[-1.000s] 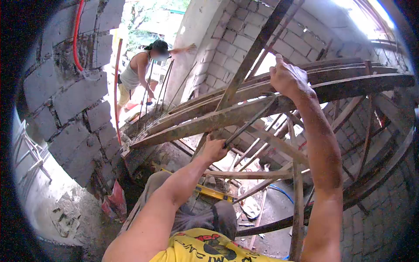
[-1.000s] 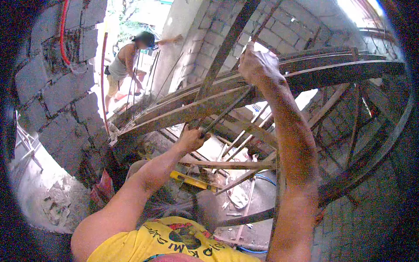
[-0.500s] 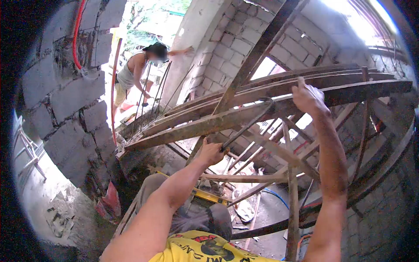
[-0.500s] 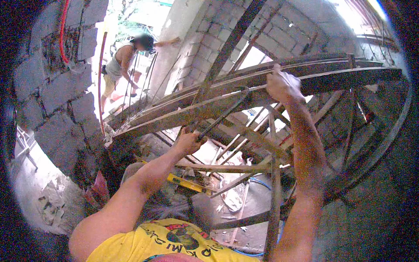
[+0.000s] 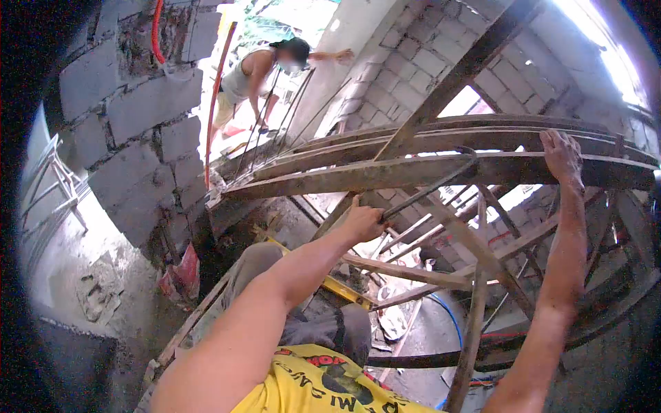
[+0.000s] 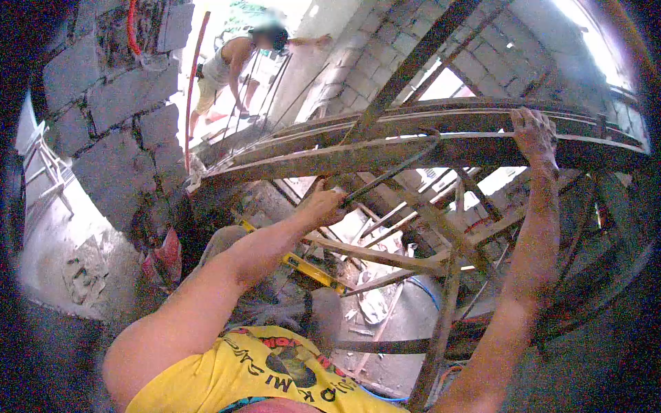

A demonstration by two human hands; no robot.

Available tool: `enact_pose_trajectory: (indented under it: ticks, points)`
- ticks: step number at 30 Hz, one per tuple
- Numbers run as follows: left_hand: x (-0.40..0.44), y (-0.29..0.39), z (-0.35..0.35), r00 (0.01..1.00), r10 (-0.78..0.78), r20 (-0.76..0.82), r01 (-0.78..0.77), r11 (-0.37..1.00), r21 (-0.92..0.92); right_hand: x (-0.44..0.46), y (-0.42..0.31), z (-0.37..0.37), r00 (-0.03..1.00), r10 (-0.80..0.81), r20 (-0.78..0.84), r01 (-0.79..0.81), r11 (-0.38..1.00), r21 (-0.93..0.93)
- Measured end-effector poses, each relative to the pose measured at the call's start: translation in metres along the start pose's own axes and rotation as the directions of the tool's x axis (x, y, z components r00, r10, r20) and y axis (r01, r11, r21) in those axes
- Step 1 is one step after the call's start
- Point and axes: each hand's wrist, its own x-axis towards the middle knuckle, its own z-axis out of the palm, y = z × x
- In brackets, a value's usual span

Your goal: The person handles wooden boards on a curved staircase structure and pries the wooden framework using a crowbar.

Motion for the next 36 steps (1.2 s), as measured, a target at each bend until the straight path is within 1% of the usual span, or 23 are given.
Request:
enact_pose_trajectory:
  ticks: [1,2,3,5,6,7,9,10,11,13,14,15,17,18,20,24,26,27,30,32,33,35,36]
  points:
    - [0.001,0.001,-0.002,0.999,0.008,0.035,-0.009,1.0,0.02,-0.007,0.007,0.012,0.994,-0.078,0.076,0.083,0.995,-0.056]
    - [0.003,-0.002,0.004,0.999,0.004,0.031,-0.005,1.0,0.024,-0.013,0.008,0.021,0.977,-0.149,0.155,0.166,0.98,-0.106]
    - [0.003,-0.003,0.005,0.999,-0.006,0.036,0.005,1.0,0.028,-0.015,-0.003,0.013,0.976,-0.154,0.157,0.17,0.981,-0.095]
    - [0.004,-0.004,0.006,1.0,-0.003,0.029,0.002,1.0,0.021,-0.016,-0.02,0.0,0.959,0.026,0.281,0.033,0.978,-0.204]
    - [0.002,-0.005,0.008,1.0,0.005,-0.009,-0.005,1.0,-0.017,-0.013,-0.016,0.014,0.95,0.06,0.307,0.011,0.974,-0.224]
    - [0.001,-0.005,0.009,1.0,0.001,0.002,-0.001,1.0,-0.013,-0.012,-0.016,0.018,0.947,0.059,0.317,0.011,0.976,-0.216]
    - [0.001,-0.004,0.011,0.997,0.018,-0.081,-0.021,0.999,-0.028,-0.013,-0.014,0.016,0.973,0.024,0.231,0.016,0.985,-0.171]
    - [0.002,-0.005,0.011,0.997,0.016,-0.073,-0.018,1.0,-0.025,-0.017,-0.016,0.016,0.984,-0.003,0.177,0.036,0.982,-0.187]
    - [0.002,-0.004,0.009,0.998,0.018,-0.053,-0.019,1.0,-0.02,-0.018,-0.017,0.017,0.983,-0.001,0.183,0.036,0.983,-0.183]
    - [0.002,-0.001,0.004,0.999,0.019,-0.028,-0.019,1.0,-0.016,-0.017,-0.02,0.021,0.993,0.064,0.098,-0.046,0.984,-0.17]
    - [0.002,-0.001,0.003,1.0,0.003,-0.003,-0.003,1.0,-0.017,-0.012,-0.02,0.027,0.985,0.126,0.121,-0.098,0.973,-0.209]
    - [0.002,0.0,0.002,1.0,-0.013,0.02,0.013,1.0,-0.018,-0.014,-0.018,0.033,0.984,0.126,0.123,-0.099,0.974,-0.206]
    - [0.002,0.002,0.0,1.0,-0.011,0.019,0.011,1.0,-0.023,-0.017,-0.019,0.037,0.995,0.098,0.009,-0.094,0.974,-0.206]
    - [0.002,0.002,-0.001,1.0,-0.005,0.015,0.006,0.999,-0.031,-0.019,-0.02,0.035,0.995,0.1,0.009,-0.096,0.974,-0.204]
    - [0.001,0.005,-0.005,0.999,-0.016,0.036,0.017,0.999,-0.034,-0.021,-0.019,0.032,0.999,0.032,-0.04,-0.041,0.969,-0.245]
    - [0.002,0.005,-0.005,0.999,-0.015,0.049,0.015,1.0,-0.001,-0.021,-0.011,0.048,0.998,0.03,-0.054,-0.044,0.959,-0.281]
    - [0.002,0.005,-0.006,0.997,-0.031,0.073,0.03,1.0,0.009,-0.023,-0.009,0.051,0.988,-0.064,-0.139,0.019,0.952,-0.305]
    - [0.002,0.007,-0.008,0.994,-0.046,0.099,0.044,0.999,0.016,-0.023,-0.008,0.052,0.988,-0.062,-0.14,0.017,0.952,-0.304]
    - [0.002,0.009,-0.01,0.993,-0.05,0.102,0.049,0.999,0.012,-0.021,-0.011,0.048,0.991,0.001,-0.135,-0.033,0.971,-0.238]
    - [0.003,0.009,-0.009,0.993,-0.051,0.102,0.05,0.999,0.012,-0.022,-0.015,0.042,0.95,-0.104,-0.296,0.02,0.962,-0.273]
    - [0.003,0.008,-0.008,0.993,-0.051,0.102,0.05,0.999,0.012,-0.022,-0.017,0.039,0.95,-0.102,-0.295,0.019,0.962,-0.272]
    - [0.002,0.007,-0.007,0.994,-0.048,0.099,0.048,0.999,0.003,-0.021,-0.021,0.034,0.995,0.035,-0.096,-0.057,0.971,-0.231]
    - [0.002,0.007,-0.007,0.994,-0.046,0.095,0.047,0.999,-0.006,-0.021,-0.023,0.031,0.995,0.037,-0.096,-0.058,0.971,-0.231]
